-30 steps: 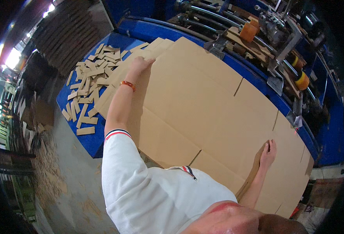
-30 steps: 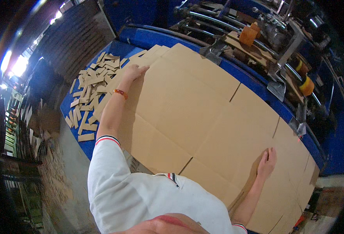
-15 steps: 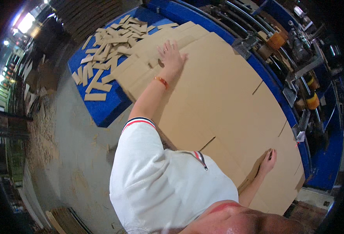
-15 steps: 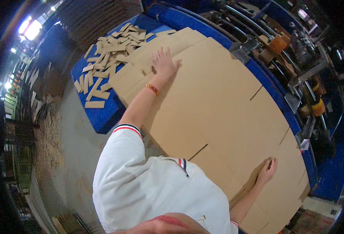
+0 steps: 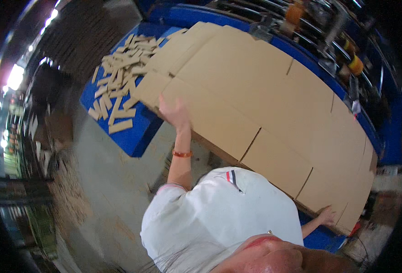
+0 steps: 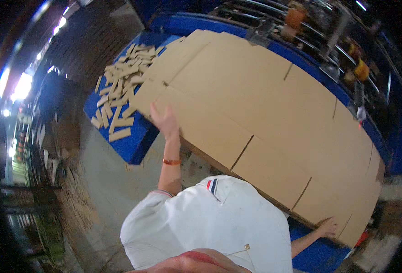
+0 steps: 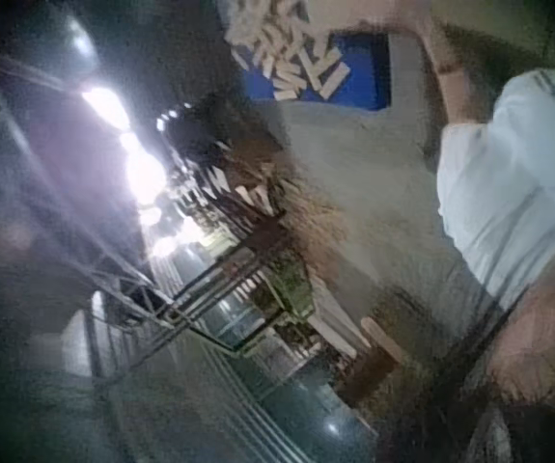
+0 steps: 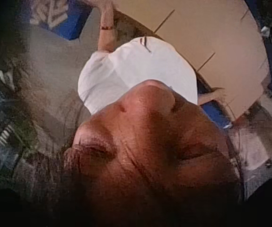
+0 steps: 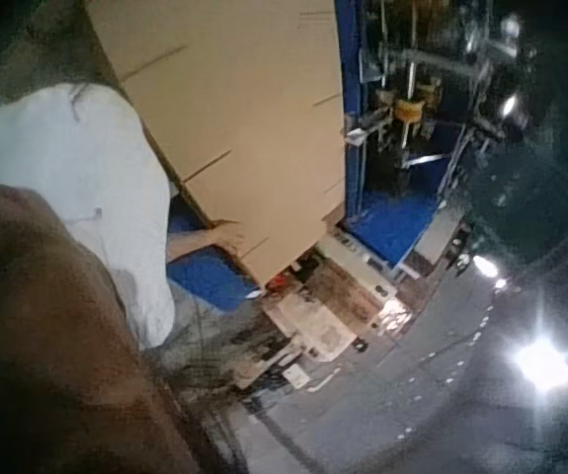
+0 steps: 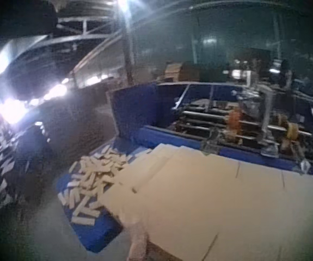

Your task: The person repeatedly picks up flat cardboard sheets, folds them into box shapes, and places them on a conveyor belt. The process is continuous and repetitive, with the person handling each box individually.

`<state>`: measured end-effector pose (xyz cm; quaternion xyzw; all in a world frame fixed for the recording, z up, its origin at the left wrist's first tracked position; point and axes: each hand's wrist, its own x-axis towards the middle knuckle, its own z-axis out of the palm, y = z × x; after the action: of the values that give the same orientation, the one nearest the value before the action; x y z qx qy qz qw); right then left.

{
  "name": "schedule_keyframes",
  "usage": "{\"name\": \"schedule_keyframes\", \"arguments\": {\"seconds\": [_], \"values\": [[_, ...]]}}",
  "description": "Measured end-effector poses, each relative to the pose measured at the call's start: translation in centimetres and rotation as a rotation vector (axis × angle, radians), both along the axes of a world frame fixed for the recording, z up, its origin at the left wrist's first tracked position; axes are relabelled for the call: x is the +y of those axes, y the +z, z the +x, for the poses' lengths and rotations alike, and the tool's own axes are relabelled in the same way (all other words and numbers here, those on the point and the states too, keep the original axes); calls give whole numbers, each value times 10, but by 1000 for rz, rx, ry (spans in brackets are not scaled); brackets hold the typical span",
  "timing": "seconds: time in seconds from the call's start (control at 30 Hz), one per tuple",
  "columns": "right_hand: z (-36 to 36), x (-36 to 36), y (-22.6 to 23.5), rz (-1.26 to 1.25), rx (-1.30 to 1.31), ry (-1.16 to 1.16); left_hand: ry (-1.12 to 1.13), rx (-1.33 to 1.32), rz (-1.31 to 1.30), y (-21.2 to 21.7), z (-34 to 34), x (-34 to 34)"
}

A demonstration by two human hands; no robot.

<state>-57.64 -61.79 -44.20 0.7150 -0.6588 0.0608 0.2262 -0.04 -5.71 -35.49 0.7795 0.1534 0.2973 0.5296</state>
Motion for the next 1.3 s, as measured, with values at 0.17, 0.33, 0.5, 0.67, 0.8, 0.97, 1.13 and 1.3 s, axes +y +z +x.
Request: {"name": "schedule_keyframes", "arguments": {"seconds": [0.17,0.33,0.5,0.67,0.8,0.97,1.13,1.3], "values": [[25,9,10,136,-24,-45,-195,-211,-1188,14,-10,78],[34,27,-1,-279,-656,-21,-746,62,-1658,10,-16,78],[-5,39,20,-260,-1760,-245,-829,130,-727,49,-35,41],[-103,56,6,-5,-2442,-156,-698,-68,-37,161,5,43],[-95,68,-3,-203,-2301,-75,-786,-143,59,153,39,22],[12,139,127,-410,-1858,272,-755,-208,116,151,29,-13],[116,192,182,-365,-1500,293,-673,-202,89,147,21,-22],[114,215,181,-268,-1455,439,-492,-290,-40,160,-23,-28]]}}
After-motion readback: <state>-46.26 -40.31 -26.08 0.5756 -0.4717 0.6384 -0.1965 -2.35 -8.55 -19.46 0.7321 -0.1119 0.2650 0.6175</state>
